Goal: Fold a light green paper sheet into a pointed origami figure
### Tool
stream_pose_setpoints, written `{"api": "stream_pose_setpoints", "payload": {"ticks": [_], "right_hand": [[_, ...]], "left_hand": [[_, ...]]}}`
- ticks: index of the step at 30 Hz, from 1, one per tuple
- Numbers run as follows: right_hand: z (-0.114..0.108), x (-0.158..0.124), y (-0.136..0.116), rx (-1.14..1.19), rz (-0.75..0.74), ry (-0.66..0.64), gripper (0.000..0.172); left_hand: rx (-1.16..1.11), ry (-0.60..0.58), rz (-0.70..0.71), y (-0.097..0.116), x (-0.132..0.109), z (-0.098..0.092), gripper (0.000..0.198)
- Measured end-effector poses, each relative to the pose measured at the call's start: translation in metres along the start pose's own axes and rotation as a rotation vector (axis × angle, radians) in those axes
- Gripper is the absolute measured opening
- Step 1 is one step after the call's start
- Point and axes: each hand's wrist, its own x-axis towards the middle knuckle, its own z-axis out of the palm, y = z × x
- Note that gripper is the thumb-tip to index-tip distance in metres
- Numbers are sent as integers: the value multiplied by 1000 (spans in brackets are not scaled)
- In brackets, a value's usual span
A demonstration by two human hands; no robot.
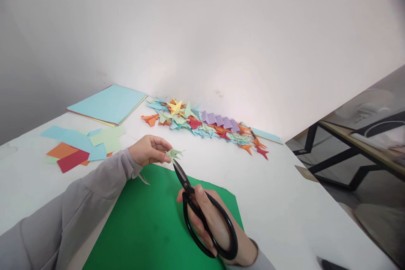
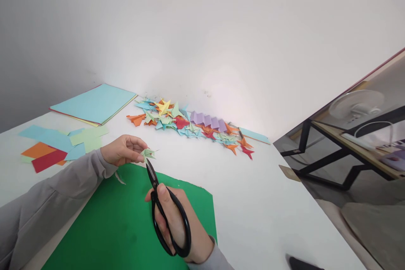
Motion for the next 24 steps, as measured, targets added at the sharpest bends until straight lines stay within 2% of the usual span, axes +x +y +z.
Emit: {"api": "stream_pose_setpoints", "payload": {"ticks": [7, 11, 13, 14, 16, 18, 21, 24], "right_hand": [[-3, 0, 0, -9, -5, -16, 56], [-4, -2, -9, -76, -18, 2, 48], [-7, 0, -13, -117, -21, 128, 44], [-10, 2, -13, -148, -29, 242, 43], [-20, 8, -11, -258, -82, 569, 40], [-33, 15, -7, -460, -142, 731, 35], [-51, 24, 2, -944, -150, 878, 28], [-62, 28, 10, -1376, -76, 907, 24]], "left_hand": [[-17, 15, -11, 2, 0, 0, 39], [-99, 89, 16, 6, 0, -1, 37], [-168, 146, 41, 7, 0, -1, 34], [-201, 170, 43, 7, 1, -1, 33], [-254, 196, 26, 7, 1, 0, 31], [-274, 191, -4, 5, 2, 2, 32], [-275, 169, -34, 1, 2, 7, 34], [-247, 144, -86, -3, 1, 12, 26]]}}
